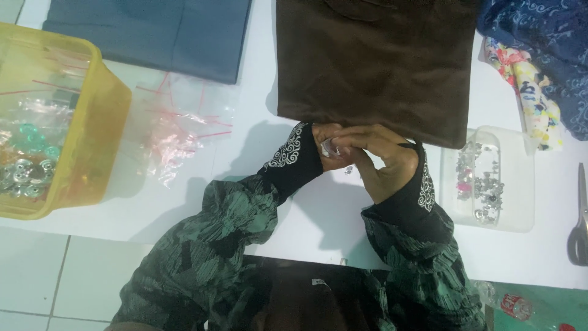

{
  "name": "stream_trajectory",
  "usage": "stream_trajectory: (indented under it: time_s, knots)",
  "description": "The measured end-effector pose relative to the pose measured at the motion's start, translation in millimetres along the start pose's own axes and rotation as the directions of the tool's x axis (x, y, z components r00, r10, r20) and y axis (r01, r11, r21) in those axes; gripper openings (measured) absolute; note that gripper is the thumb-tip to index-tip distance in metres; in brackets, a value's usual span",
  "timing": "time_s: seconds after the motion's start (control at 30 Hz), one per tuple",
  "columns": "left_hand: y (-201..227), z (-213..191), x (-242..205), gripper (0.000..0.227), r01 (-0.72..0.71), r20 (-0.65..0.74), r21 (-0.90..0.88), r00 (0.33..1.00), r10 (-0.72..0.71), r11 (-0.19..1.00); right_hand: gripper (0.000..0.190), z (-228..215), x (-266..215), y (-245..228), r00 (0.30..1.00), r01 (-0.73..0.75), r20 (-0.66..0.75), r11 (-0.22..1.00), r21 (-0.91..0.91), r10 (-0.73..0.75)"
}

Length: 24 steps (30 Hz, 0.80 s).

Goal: A person is carefully taking small decorative buttons out of a small plastic bag and a tray to arrange them in a pattern on a piece of brown fabric.

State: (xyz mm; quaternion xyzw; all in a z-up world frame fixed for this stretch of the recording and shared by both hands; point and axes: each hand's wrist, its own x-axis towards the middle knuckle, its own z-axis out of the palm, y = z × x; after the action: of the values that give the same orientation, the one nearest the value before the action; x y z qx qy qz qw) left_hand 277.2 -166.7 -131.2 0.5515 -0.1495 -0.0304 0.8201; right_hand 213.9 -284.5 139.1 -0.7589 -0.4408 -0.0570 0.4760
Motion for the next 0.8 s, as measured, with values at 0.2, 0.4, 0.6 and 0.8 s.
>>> stream_trajectory:
  time_s: [0.2, 0.4, 0.6, 0.8]
  knots:
    - [-35, -17, -37, 0.021, -0.259, -0.210, 0.273, 0.924, 0.320, 0.927, 0.014, -10, 3, -7, 1.000, -0.004, -0.024, 1.000, -0.031, 0.003]
    - [131, 49, -54, 0.027, -0.132, -0.239, 0.326, 0.947, 0.217, 0.936, 0.015, -20, -7, 8, 0.998, -0.025, -0.056, 0.998, -0.063, 0.021]
    - [130, 47, -54, 0.029, -0.120, -0.244, 0.339, 0.947, 0.211, 0.933, 0.013, 1, 4, -9, 0.995, 0.072, -0.057, 0.995, -0.062, -0.076]
    - [143, 47, -57, 0.027, -0.057, -0.318, 0.339, 0.932, 0.172, 0.939, 0.013, -13, -5, -4, 0.995, 0.090, -0.039, 0.994, -0.059, -0.092]
